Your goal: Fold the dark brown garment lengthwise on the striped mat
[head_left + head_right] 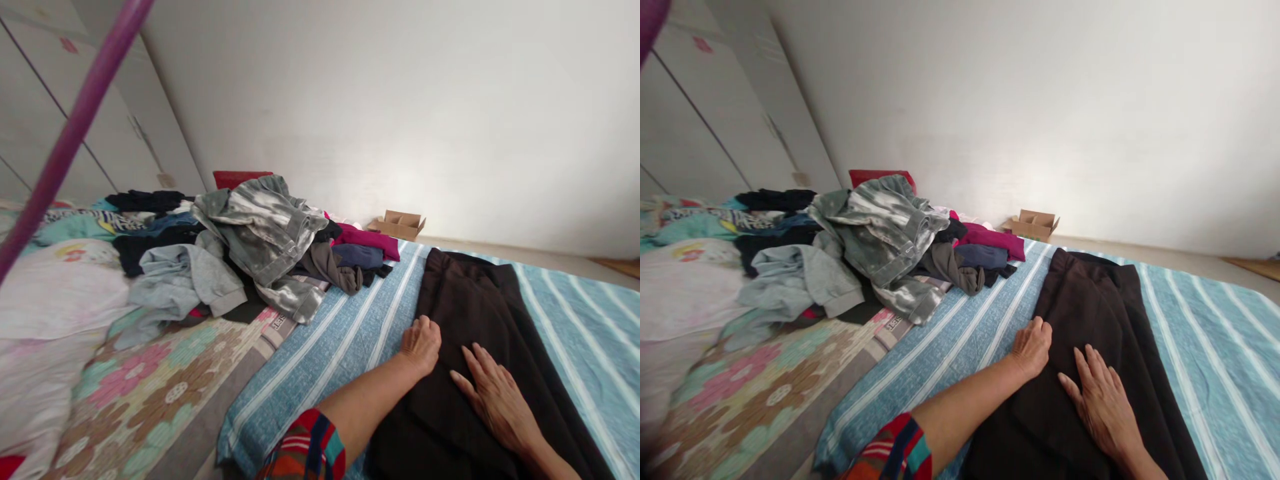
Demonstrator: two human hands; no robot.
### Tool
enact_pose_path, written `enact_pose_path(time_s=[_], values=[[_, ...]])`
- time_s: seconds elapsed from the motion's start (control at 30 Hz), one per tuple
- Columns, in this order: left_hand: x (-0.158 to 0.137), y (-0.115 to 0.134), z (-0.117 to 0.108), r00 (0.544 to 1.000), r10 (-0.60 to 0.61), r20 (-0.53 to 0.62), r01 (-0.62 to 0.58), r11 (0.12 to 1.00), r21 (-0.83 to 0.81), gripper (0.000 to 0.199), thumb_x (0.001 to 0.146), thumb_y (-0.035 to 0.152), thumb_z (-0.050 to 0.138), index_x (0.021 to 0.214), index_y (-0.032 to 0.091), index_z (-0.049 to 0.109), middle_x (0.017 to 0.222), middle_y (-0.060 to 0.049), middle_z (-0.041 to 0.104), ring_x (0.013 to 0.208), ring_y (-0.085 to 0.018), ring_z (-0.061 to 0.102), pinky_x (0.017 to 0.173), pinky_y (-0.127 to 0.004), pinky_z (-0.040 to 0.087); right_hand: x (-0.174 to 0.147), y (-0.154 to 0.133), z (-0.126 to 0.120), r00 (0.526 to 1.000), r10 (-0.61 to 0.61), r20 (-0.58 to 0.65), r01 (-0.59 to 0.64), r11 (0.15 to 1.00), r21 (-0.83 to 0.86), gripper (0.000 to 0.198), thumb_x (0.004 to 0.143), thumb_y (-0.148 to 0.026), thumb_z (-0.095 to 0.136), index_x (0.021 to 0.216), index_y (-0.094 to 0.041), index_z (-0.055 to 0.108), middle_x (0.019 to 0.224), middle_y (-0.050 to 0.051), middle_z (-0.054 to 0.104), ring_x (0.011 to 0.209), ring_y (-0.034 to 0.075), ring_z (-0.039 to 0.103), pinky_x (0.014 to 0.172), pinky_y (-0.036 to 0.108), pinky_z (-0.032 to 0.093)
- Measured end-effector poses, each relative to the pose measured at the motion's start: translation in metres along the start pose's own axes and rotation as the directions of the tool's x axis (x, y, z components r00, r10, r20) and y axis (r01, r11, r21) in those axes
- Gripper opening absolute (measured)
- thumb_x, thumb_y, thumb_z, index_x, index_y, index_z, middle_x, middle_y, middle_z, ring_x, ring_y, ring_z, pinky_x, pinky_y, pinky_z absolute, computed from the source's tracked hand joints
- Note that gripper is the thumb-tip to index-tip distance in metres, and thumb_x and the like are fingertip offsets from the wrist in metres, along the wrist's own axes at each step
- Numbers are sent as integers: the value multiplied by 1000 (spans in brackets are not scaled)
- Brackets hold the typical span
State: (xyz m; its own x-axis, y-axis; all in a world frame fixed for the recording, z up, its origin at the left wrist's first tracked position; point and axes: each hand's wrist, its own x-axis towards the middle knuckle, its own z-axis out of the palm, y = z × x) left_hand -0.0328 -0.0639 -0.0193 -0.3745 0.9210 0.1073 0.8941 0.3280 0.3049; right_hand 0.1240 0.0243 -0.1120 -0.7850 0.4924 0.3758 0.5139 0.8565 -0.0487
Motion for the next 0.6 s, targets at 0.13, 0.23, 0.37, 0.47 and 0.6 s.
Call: enact_pose_path(time_s=[0.13,0.23,0.37,0.47,0.6], values=[[3,2,-4,1000,-18,18,17,1000,15,31,83,5,36,106,13,55,112,-16,53,103,-28,52,79,-38,48,2,-7,-8,999,41,-15,-41,999,-11,80,86,-67,13,132,-11,47,142,17,39,131,29,36,104,49,32],[6,3,-5,1000,-22,3,22,1000,20,33,84,4,32,105,12,56,112,-17,52,108,-30,49,84,-42,45,5,-13,-18,998,64,7,-64,998,-19,79,87,-66,13,133,-11,46,142,17,38,131,29,36,105,48,30],[4,7,-5,992,102,-81,-102,995,-1,26,84,6,37,101,13,57,120,-16,51,114,-30,46,94,-43,39,9,-18,-26,994,92,54,-91,996,-12,78,88,-66,17,135,-10,44,144,18,36,133,29,34,107,47,29],[1,7,-2,963,258,-73,-261,965,-32,25,88,15,40,109,13,54,135,-15,44,125,-26,39,103,-41,32,11,-20,-30,991,101,89,-101,995,-9,77,88,-65,18,135,-9,44,144,18,35,134,28,31,107,46,27],[-2,0,8,955,297,21,-295,954,-55,38,94,27,32,129,15,42,145,-12,35,136,-23,26,109,-47,22,13,-23,-34,986,112,122,-111,994,-12,75,89,-64,22,136,-10,43,145,17,33,134,28,30,107,47,28]])
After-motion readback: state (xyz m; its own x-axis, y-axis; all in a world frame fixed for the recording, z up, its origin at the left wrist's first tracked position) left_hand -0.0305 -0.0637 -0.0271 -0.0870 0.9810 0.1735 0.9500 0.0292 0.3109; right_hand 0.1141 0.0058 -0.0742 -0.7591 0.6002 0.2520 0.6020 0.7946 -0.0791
